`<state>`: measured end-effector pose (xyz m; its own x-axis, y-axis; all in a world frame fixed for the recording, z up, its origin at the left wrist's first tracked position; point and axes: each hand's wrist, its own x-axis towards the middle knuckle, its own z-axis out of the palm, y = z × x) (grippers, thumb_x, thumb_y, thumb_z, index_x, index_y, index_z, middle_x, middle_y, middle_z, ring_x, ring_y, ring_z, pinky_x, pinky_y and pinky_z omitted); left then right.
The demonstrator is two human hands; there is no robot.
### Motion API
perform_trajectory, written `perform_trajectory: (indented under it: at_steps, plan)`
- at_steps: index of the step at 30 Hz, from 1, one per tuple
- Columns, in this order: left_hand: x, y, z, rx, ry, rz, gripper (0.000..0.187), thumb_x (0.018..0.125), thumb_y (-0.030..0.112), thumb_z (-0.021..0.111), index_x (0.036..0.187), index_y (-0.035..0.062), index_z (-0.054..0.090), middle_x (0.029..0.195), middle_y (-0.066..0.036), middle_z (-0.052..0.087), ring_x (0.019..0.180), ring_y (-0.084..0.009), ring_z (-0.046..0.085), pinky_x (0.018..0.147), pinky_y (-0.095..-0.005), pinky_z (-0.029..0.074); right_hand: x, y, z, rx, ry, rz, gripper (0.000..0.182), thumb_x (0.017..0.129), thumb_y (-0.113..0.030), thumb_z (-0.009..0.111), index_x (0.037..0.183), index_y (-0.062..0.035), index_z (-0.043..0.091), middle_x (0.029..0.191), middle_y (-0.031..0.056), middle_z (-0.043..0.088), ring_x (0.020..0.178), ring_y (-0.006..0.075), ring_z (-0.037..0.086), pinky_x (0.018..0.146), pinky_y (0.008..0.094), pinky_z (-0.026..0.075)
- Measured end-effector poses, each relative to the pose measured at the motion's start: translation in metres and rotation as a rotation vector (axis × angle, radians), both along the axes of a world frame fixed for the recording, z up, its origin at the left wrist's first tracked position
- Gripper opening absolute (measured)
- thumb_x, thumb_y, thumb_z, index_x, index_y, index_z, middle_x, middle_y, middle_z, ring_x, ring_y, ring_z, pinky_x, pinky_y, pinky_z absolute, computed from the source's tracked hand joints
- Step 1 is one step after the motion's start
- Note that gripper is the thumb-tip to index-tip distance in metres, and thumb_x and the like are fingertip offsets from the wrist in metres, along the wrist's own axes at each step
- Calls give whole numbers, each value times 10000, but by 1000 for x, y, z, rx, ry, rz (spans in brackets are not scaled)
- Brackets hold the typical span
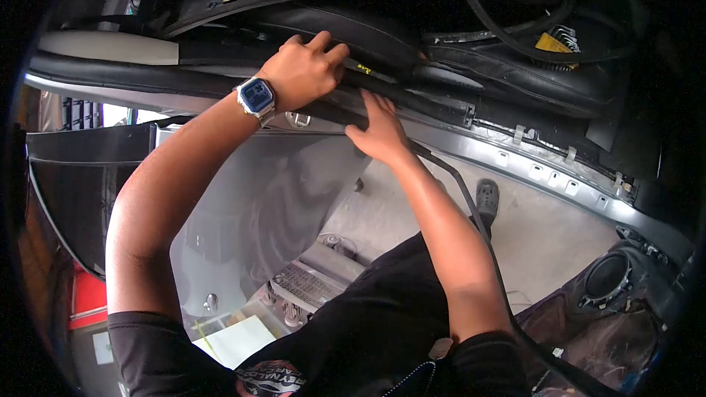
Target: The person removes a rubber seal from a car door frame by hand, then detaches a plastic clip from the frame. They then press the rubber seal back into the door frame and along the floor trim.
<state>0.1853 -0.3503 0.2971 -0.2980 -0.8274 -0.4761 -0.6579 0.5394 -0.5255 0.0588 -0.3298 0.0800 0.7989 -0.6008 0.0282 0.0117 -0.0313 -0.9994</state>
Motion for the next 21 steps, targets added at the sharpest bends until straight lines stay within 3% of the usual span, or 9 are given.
perform_trajectory:
  at_steps: [1, 3, 6, 8, 12, 14, 16, 18, 21]
  plan:
    - [-3, 0, 1, 54, -38, 58, 113, 789, 179, 715, 871, 144, 785, 1118, -1, 637, 1043, -200, 604, 639, -306, 572, -2, -5, 15, -27, 135, 47, 876, 801, -244, 754, 1546, 4, 367, 1548, 252, 430, 1455, 428, 370, 1215, 450, 327]
    - [-3, 1, -1, 53, -43, 63, 114, 788, 184, 717, 873, 153, 786, 1131, 0, 637, 1046, -199, 602, 643, -308, 572, -7, -8, 25, -54, 269, 95, 869, 805, -239, 753, 1544, 5, 368, 1550, 253, 428, 1440, 441, 392, 1208, 454, 339]
    - [-2, -1, -1, 35, -49, 55, 124, 793, 194, 719, 888, 160, 791, 1156, -1, 638, 1055, -198, 602, 648, -310, 576, -10, -5, 21, -57, 231, 71, 837, 825, -217, 736, 1546, -10, 365, 1553, 259, 424, 1416, 459, 425, 1196, 460, 362]
    - [-2, 1, -1, 31, -39, 62, 134, 798, 200, 719, 900, 159, 795, 1169, -4, 639, 1061, -197, 605, 649, -311, 579, -18, 11, 11, -158, -33, -126, 743, 832, -160, 711, 1511, -36, 437, 1483, 242, 477, 1348, 446, 493, 1145, 467, 411]
    - [-3, 3, -1, 39, -55, 74, 149, 815, 167, 728, 939, 126, 801, 1188, -8, 650, 1084, -190, 614, 660, -311, 595, -27, 34, 7, -60, -71, -271, 669, 823, -99, 684, 1466, -51, 508, 1386, 216, 514, 1271, 418, 528, 1093, 478, 437]
    - [1, 2, -2, -67, 27, -70, 69, 744, 151, 720, 741, 106, 773, 1013, -21, 681, 964, -207, 653, 562, -298, 580, -25, 42, 11, -70, -87, -185, 625, 798, -68, 676, 1412, -46, 560, 1328, 191, 516, 1215, 398, 525, 1064, 480, 443]
    - [2, 4, -4, -90, 43, -89, 63, 735, 149, 724, 719, 105, 766, 997, -24, 680, 950, -208, 657, 543, -294, 579, -20, 45, 15, -71, -76, -192, 623, 790, -70, 671, 1403, -56, 565, 1332, 185, 534, 1225, 402, 504, 1076, 476, 434]
    - [-2, 4, -3, -1, -59, 19, 142, 796, 155, 725, 917, 132, 795, 1162, -14, 653, 1071, -188, 621, 674, -303, 600, -16, 50, 15, -192, -91, -261, 610, 787, -76, 671, 1390, -70, 578, 1322, 175, 563, 1221, 406, 506, 1078, 475, 430]
    - [1, 2, -5, 22, -57, 4, 139, 799, 149, 719, 916, 126, 790, 1144, -28, 649, 1074, -208, 638, 686, -317, 608, -13, 59, 12, -98, -87, -219, 594, 797, -107, 678, 1384, -80, 587, 1295, 161, 606, 1200, 398, 529, 1073, 458, 433]
